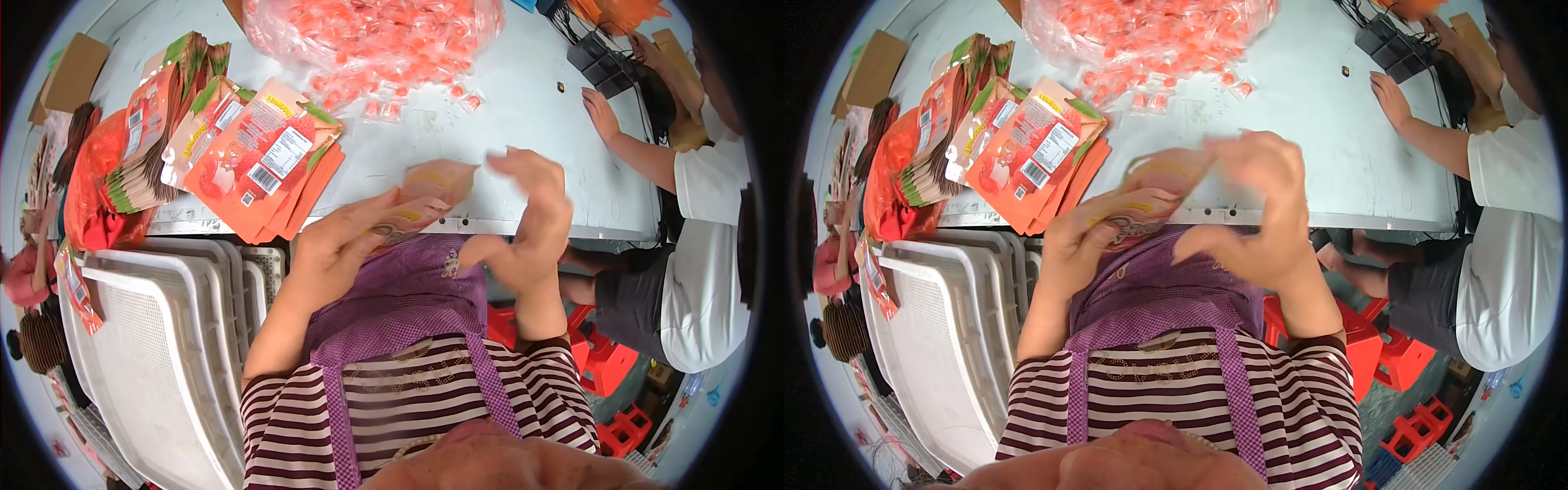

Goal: Packing individual pink candies into plastic retail bags and stacking them.

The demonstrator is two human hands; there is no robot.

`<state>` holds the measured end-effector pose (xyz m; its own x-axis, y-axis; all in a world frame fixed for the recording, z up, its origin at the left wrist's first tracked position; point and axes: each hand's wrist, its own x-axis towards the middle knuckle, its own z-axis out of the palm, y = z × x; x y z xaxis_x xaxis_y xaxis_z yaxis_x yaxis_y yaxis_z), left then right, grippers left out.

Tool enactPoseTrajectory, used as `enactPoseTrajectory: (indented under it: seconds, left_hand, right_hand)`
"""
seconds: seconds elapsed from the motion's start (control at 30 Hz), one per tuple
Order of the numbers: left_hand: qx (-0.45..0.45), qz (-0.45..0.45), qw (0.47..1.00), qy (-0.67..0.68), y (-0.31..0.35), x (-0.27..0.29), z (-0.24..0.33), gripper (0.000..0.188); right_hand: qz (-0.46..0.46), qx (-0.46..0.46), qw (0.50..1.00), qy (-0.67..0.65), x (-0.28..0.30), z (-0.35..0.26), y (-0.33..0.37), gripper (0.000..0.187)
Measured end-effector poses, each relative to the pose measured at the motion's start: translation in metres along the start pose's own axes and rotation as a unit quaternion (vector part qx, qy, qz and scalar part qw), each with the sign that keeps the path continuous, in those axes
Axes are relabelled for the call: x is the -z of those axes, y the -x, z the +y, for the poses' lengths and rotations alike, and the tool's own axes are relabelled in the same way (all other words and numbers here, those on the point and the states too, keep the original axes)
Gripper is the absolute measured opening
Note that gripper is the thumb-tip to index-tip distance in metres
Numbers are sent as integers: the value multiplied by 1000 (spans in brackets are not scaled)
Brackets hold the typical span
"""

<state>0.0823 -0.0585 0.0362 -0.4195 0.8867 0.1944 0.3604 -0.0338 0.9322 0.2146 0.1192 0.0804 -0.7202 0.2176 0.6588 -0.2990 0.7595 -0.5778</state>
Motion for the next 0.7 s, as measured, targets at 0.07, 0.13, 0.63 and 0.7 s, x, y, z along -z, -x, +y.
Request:
enactPoseTrajectory:
  seconds: [0.07,0.13,0.63,0.7]
  left_hand:
    - [25,36,995,87,8,1,-6,34]
    - [-18,30,989,142,8,4,-9,29]
    - [-100,140,984,46,10,5,4,18]
    - [-115,144,982,51,9,4,1,19]
  right_hand:
    - [121,-91,988,-14,-4,4,6,52]
    - [24,-264,948,-178,-8,16,17,56]
    - [40,-184,966,-179,-18,14,28,19]
    - [46,-172,969,-169,-19,15,28,19]
